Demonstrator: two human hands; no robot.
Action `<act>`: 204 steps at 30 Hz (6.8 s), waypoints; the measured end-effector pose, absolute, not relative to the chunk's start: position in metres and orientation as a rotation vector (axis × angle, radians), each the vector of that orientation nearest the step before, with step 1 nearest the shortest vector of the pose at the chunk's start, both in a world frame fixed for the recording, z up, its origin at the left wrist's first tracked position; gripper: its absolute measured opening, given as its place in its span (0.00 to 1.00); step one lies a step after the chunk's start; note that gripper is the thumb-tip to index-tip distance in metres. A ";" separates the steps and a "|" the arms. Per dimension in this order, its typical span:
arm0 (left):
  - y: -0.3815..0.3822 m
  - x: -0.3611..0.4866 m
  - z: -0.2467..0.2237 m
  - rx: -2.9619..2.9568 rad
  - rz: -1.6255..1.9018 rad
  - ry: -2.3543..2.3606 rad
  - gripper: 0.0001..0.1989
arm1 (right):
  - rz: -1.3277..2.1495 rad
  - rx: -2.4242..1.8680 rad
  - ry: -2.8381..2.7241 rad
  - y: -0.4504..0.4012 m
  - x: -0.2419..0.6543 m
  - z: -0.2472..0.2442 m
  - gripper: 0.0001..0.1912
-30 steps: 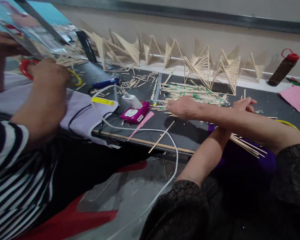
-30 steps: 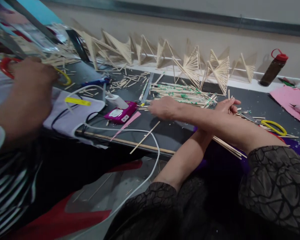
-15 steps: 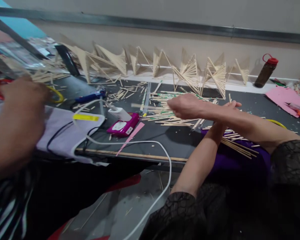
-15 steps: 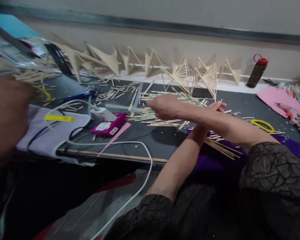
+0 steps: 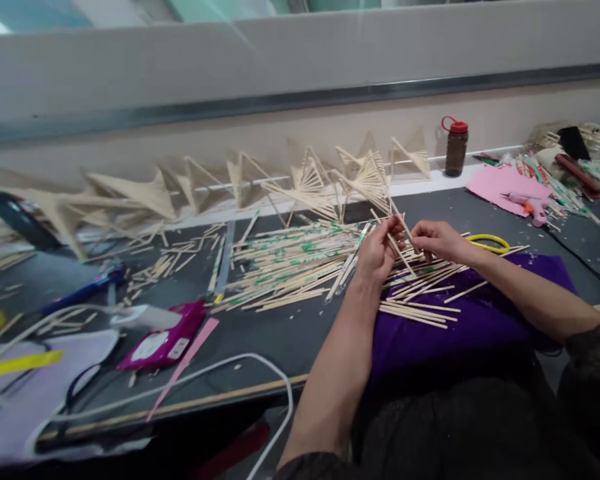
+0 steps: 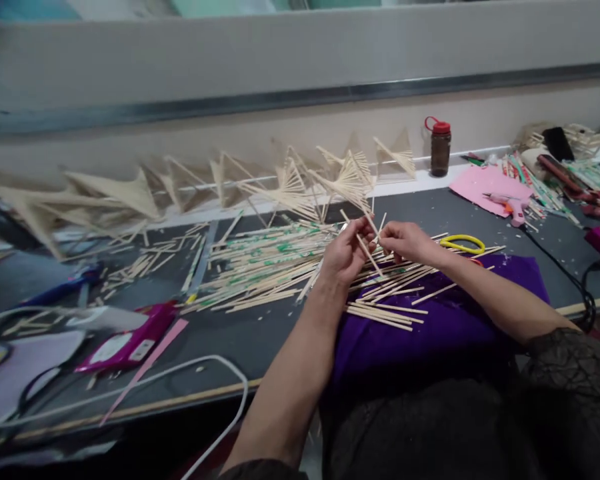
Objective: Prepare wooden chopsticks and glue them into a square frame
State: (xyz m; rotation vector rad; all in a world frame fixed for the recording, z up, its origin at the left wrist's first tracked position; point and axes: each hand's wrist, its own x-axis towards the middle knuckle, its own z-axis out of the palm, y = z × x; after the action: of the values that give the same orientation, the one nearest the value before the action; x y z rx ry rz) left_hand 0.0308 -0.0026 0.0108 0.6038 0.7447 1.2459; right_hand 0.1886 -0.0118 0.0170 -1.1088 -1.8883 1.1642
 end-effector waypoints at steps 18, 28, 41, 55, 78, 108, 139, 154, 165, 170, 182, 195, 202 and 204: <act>0.000 0.031 -0.002 0.763 1.262 0.843 0.07 | 0.833 -1.170 -2.267 -0.017 0.186 0.005 0.07; -0.008 0.028 0.012 0.805 1.370 0.932 0.10 | 0.549 -1.354 -2.075 -0.007 0.204 0.005 0.07; -0.010 0.025 0.015 1.118 1.383 1.046 0.09 | 0.268 -1.372 -2.610 -0.005 0.209 0.003 0.11; -0.010 0.022 0.019 1.138 1.430 1.103 0.10 | 0.322 -1.155 -2.884 -0.044 0.210 0.035 0.07; -0.009 0.024 0.015 1.130 1.423 1.084 0.09 | 0.039 -1.310 -2.861 -0.042 0.201 0.025 0.13; -0.016 0.036 0.007 1.327 1.007 1.171 0.18 | 1.493 -1.046 -1.151 -0.003 0.213 0.002 0.07; -0.018 0.029 0.004 1.544 0.815 1.261 0.16 | 1.478 -1.103 -1.103 0.002 0.218 -0.001 0.10; -0.018 0.039 -0.003 1.474 0.906 1.310 0.14 | 1.448 -1.230 -1.295 -0.005 0.205 -0.004 0.22; -0.016 0.036 0.001 1.332 1.026 1.299 0.14 | 1.142 -1.138 -1.446 -0.005 0.215 0.006 0.10; -0.011 0.028 0.006 1.157 1.128 1.142 0.17 | 0.949 -1.028 -1.213 0.002 0.235 0.019 0.12; -0.012 0.030 0.007 1.157 1.052 1.057 0.18 | 0.595 -1.063 -1.868 -0.009 0.219 0.009 0.05; -0.023 0.040 0.004 1.235 0.916 1.059 0.17 | 1.216 -0.844 -1.161 0.004 0.237 0.025 0.11; -0.006 0.029 0.010 0.848 1.217 0.929 0.14 | 0.236 -0.821 -1.485 -0.018 0.237 0.034 0.09; -0.007 0.033 0.011 0.787 1.045 0.853 0.16 | 0.051 -0.769 -1.788 -0.026 0.227 0.024 0.09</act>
State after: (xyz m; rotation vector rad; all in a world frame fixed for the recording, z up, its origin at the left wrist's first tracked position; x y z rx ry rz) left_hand 0.0325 -0.0069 0.0112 0.7866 0.8531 1.0453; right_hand 0.2269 -0.0264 0.0236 -0.7687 -1.7877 0.0508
